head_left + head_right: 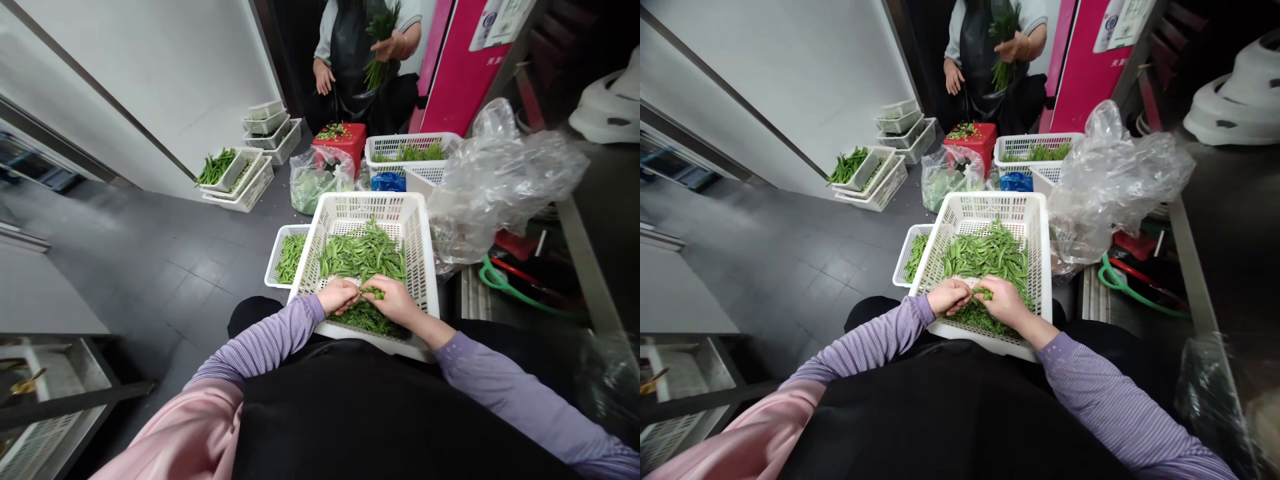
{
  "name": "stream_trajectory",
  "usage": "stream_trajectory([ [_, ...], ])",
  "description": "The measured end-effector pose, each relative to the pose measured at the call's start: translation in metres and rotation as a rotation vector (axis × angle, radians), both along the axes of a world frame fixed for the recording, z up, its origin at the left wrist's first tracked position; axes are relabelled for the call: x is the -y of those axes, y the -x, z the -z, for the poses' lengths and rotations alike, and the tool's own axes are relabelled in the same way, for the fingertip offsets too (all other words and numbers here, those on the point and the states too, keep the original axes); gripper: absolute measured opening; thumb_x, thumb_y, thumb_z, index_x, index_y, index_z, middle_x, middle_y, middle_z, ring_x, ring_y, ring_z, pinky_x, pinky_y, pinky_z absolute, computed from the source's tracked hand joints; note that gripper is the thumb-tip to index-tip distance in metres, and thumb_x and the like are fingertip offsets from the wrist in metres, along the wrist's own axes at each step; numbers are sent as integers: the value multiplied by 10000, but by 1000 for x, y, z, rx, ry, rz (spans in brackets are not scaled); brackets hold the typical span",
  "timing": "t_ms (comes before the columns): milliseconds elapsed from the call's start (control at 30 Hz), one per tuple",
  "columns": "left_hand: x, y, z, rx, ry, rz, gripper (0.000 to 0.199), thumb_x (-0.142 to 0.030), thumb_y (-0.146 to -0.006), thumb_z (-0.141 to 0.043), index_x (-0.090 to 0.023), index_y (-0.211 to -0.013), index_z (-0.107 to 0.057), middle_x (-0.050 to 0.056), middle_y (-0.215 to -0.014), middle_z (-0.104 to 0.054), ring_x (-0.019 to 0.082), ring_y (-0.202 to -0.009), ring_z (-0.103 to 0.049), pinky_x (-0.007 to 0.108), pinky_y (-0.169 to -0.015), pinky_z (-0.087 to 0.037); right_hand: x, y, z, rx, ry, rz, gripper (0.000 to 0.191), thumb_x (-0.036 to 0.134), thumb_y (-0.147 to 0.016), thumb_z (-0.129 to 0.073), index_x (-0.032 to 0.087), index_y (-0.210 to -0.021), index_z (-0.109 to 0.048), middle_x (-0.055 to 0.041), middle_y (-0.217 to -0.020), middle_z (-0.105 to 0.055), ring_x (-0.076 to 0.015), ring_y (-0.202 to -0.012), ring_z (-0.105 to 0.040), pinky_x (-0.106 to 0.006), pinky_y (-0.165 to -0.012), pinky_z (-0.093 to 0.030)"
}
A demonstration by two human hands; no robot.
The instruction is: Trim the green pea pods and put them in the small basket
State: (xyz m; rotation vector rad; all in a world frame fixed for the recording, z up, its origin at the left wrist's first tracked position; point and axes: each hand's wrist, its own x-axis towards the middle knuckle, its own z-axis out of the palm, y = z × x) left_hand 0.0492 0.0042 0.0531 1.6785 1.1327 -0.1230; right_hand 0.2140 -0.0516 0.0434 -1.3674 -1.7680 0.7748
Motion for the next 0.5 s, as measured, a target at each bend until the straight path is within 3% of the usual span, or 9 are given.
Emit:
stream_trajectory([
  [100,0,14,21,-349,-204,166,175,-218,-722,-452,-123,-682,-594,23,-592,-545,123,-603,-533,224,-596,-440,-4,-7,-1,-164,81,161,146,300,-701,-585,182,-769,-636,-45,-809,-628,-186,-755,-555,-303,-690,-418],
  [167,-1,23,25,-469,-253,237,153,-177,-672,-518,-114,-768,-619,70,-769,-599,169,-763,-557,259,-719,-437,-8,-12,0,-316,207,249,221,362,-675,-603,178,-795,-636,-40,-802,-641,-166,-651,-546,-287,-604,-422],
  [267,-4,26,12,-370,-349,243,462,-188,-644,-585,-126,-1097,-522,113,-1072,-534,182,-894,-538,269,-801,-414,-12,-17,0,-509,369,284,304,406,-643,-624,168,-832,-629,-37,-787,-644,-113,-498,-476,-249,-477,-383],
  [333,-4,17,-4,-188,-426,266,519,-266,-710,-554,-148,-1200,-431,104,-1130,-504,152,-882,-540,248,-795,-414,-12,-16,0,-539,412,234,322,411,-633,-632,163,-838,-631,-34,-762,-637,-104,-485,-461,-240,-460,-372],
  [400,0,5,-19,-61,-418,370,323,-284,-815,-412,-152,-1091,-518,69,-1008,-575,126,-812,-552,229,-757,-418,-7,-14,-1,-494,439,186,343,427,-636,-622,166,-858,-635,-34,-739,-633,-118,-501,-477,-245,-463,-380],
  [500,3,-9,-27,-154,-415,531,274,-250,-831,-350,-151,-830,-605,53,-853,-624,136,-767,-560,237,-704,-418,-1,-17,7,-238,432,206,362,459,-632,-597,188,-866,-650,-55,-753,-640,-171,-540,-523,-291,-489,-411],
])
